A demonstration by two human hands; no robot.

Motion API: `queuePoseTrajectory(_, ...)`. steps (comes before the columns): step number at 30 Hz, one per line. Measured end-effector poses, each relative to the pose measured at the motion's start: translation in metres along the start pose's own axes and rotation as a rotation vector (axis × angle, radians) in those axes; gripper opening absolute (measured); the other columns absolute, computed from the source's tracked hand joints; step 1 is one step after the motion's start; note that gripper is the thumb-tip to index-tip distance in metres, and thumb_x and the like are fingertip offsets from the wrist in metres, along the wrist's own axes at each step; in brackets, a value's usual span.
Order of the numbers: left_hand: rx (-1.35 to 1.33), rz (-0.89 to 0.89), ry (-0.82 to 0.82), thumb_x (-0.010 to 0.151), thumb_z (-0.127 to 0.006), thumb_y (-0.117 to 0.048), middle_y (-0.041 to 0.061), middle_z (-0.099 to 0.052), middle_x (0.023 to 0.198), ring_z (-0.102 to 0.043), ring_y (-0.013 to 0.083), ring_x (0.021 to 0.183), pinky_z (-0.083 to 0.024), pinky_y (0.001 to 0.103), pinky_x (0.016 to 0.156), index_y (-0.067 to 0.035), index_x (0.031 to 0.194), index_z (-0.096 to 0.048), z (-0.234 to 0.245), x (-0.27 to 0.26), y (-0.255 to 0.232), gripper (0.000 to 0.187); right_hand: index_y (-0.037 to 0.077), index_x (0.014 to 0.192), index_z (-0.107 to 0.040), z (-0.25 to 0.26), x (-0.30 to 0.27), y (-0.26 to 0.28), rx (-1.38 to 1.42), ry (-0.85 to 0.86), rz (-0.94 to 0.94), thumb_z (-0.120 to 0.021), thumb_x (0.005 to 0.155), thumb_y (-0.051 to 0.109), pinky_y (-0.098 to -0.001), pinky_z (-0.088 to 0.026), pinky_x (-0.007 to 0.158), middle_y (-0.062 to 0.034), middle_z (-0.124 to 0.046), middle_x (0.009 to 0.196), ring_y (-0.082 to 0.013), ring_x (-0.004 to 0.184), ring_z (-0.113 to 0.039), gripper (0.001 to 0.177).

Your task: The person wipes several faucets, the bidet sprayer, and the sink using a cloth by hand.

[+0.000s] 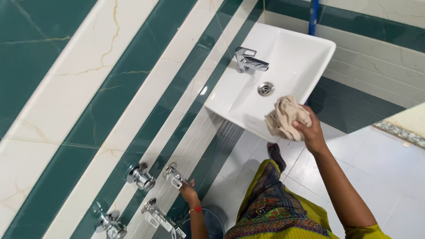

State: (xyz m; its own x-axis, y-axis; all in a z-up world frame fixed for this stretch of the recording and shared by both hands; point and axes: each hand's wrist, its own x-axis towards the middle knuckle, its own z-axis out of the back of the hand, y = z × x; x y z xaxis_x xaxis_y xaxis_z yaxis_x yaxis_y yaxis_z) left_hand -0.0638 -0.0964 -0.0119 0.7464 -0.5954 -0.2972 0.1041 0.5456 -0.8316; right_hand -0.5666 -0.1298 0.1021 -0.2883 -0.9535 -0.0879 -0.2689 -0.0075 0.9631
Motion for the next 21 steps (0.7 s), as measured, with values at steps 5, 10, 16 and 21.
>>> queuePoseTrajectory(5, 0.076, -0.027, -0.095, 0.112, -0.037, -0.044, 0.02, -0.076, 0.103, -0.068, 0.0242, 0.089, -0.049, 0.034, 0.077, 0.001, 0.148, -0.043, -0.016, 0.001, 0.013, 0.058, 0.013, 0.14, -0.059, 0.004, 0.085, 0.08, -0.47, -0.054, 0.355, -0.074, 0.081, 0.022, -0.0388, -0.059, 0.093, -0.0126, -0.068, 0.13, -0.0239, 0.107, -0.071, 0.062)
queuePoseTrajectory(10, -0.139, -0.242, -0.22, 0.111, -0.046, -0.032, 0.025, -0.068, 0.106, -0.064, 0.0346, 0.072, -0.051, 0.042, 0.06, 0.007, 0.154, -0.038, -0.04, 0.018, 0.006, 0.059, 0.022, 0.14, -0.062, -0.01, 0.171, 0.13, -0.867, -0.019, 0.637, -0.079, 0.081, 0.022, -0.0429, -0.058, 0.086, -0.0139, -0.069, 0.115, -0.0288, 0.099, -0.07, 0.062)
queuePoseTrajectory(16, 0.82, -0.396, -0.291, 0.109, -0.051, -0.027, 0.02, -0.075, 0.097, -0.071, 0.0359, 0.076, -0.052, 0.047, 0.065, 0.001, 0.135, -0.059, -0.023, 0.006, 0.026, 0.039, 0.025, 0.138, -0.062, -0.029, 0.265, 0.107, -1.192, 0.177, 0.707, -0.082, 0.079, 0.03, -0.044, -0.058, 0.071, -0.0156, -0.063, 0.11, -0.0328, 0.094, -0.069, 0.062)
queuePoseTrajectory(21, 1.019, -0.493, -0.383, 0.092, -0.06, -0.036, 0.022, -0.068, 0.112, -0.069, 0.041, 0.084, -0.052, 0.052, 0.062, -0.006, 0.136, -0.058, -0.028, 0.001, 0.021, 0.053, 0.02, 0.14, -0.059, -0.051, 0.319, 0.05, -1.245, 0.366, 0.597, -0.077, 0.081, 0.028, -0.0474, -0.058, 0.074, -0.0204, -0.063, 0.117, -0.0377, 0.096, -0.069, 0.062)
